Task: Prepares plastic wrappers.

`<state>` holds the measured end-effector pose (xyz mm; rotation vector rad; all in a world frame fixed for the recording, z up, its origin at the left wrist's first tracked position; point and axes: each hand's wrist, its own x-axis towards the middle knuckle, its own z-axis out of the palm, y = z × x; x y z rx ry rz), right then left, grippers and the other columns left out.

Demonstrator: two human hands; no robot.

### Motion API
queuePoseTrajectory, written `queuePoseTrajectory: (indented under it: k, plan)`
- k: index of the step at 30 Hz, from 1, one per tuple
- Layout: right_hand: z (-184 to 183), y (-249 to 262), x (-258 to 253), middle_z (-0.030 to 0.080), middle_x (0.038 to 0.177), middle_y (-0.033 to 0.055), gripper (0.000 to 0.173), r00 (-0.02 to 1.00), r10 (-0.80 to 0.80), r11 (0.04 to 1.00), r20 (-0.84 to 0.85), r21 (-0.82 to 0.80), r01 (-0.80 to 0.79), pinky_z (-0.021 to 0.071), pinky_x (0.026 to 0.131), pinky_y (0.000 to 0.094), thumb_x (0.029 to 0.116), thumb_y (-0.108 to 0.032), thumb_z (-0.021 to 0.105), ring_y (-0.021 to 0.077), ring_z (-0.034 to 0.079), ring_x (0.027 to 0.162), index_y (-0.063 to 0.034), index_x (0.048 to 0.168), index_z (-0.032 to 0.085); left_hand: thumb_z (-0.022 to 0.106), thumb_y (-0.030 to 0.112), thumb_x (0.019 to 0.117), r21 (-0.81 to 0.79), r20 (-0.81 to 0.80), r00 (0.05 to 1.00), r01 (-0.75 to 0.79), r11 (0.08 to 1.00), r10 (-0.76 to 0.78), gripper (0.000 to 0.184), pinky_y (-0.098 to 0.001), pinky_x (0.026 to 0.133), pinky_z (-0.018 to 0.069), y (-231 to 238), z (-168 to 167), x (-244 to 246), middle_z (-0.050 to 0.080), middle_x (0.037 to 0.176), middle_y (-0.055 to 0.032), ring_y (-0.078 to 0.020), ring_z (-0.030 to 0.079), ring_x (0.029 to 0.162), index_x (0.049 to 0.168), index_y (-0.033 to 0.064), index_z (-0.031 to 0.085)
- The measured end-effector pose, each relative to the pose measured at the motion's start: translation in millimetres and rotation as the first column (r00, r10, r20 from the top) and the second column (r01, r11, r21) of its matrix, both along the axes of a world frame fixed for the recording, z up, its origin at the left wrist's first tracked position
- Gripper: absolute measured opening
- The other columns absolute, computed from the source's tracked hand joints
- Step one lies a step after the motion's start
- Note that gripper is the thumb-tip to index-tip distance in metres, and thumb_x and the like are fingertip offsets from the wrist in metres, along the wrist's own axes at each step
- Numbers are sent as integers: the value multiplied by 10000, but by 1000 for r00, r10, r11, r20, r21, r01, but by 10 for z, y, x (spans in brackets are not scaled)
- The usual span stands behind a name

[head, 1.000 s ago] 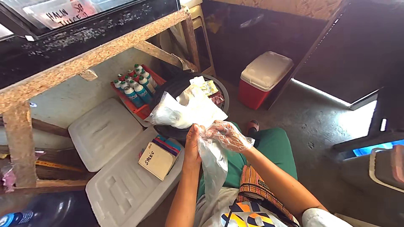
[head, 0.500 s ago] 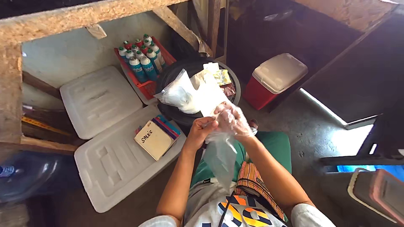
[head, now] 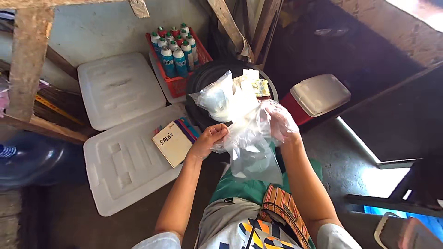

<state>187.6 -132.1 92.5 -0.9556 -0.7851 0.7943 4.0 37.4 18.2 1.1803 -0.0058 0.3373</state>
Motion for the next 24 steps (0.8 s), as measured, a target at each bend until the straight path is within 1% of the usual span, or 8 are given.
queuePoseTrajectory:
  k: [5, 8, 10, 13, 15, 18, 21, 24]
  plan:
    - [325, 932, 148, 676, 766, -75, 234, 989, -94, 985, 116, -135, 109, 561, 669, 189, 1037, -32, 420, 5, 636, 682, -106, 961, 629, 487, 155, 1037, -107, 188, 901, -377, 920, 391, 235, -130, 628, 530, 493, 269, 136, 705, 884, 166, 64, 621, 708, 1008, 286, 680]
    - [418, 1371, 252, 619, 767, -20, 112, 931, -174, 941, 321, -225, 254, 534, 640, 203, 1026, -40, 504, 29, 593, 654, -26, 979, 605, 468, 124, 1068, -8, 65, 758, -650, 760, 649, 126, -199, 738, 559, 648, 478, 328, 666, 872, 97, 10, 641, 783, 1043, 131, 591]
    - [390, 1507, 301, 641, 867, 87, 148, 813, -188, 861, 552, -306, 406, 535, 726, 268, 1018, -63, 543, 102, 611, 752, 55, 1025, 632, 476, 124, 1064, 147, -47, 655, -742, 654, 754, 187, -249, 803, 532, 666, 347, 494, 625, 919, -2, -32, 608, 826, 1112, -23, 581]
    - [266, 1491, 268, 635, 1237, 298, 293, 655, 9, 697, 755, -474, 537, 428, 1048, 515, 1041, -103, 513, 376, 596, 1201, 115, 1197, 630, 482, 67, 1041, 285, -200, 597, -723, 629, 777, 261, -329, 858, 513, 585, -42, 675, 625, 1048, -173, -145, 596, 918, 1209, -126, 533]
    - [87, 1362, 181, 550, 1391, 335, 357, 652, 115, 606, 749, -573, 551, 343, 1146, 530, 1065, -111, 489, 431, 494, 1356, 135, 1308, 579, 527, 31, 1005, 316, -299, 583, -686, 655, 755, 351, -403, 948, 506, 417, -266, 728, 611, 1195, -273, -251, 607, 1065, 1302, -152, 493]
    - [-410, 1301, 256, 531, 1388, 354, 382, 730, 76, 576, 679, -628, 524, 356, 1131, 568, 1035, -112, 530, 457, 481, 1348, 143, 1318, 558, 557, 22, 1013, 379, -300, 589, -648, 661, 750, 499, -395, 1134, 394, 231, -627, 816, 508, 1414, -332, -320, 518, 1313, 1446, -161, 390]
    - [-446, 1263, 275, 527, 1401, 350, 409, 737, 55, 543, 673, -640, 544, 355, 1128, 576, 1037, -135, 545, 458, 483, 1353, 136, 1343, 544, 606, 83, 996, 556, -196, 552, -618, 556, 811, 519, -434, 1155, 370, 248, -674, 870, 535, 1381, -350, -376, 511, 1337, 1418, -166, 433]
    - [-400, 1248, 373, 557, 1372, 332, 401, 661, 179, 538, 729, -635, 555, 403, 1085, 609, 1050, -148, 485, 465, 527, 1313, 90, 1367, 544, 662, 112, 962, 665, -146, 550, -561, 493, 822, 511, -520, 1070, 461, 444, -566, 735, 601, 1303, -314, -403, 593, 1226, 1382, -120, 486]
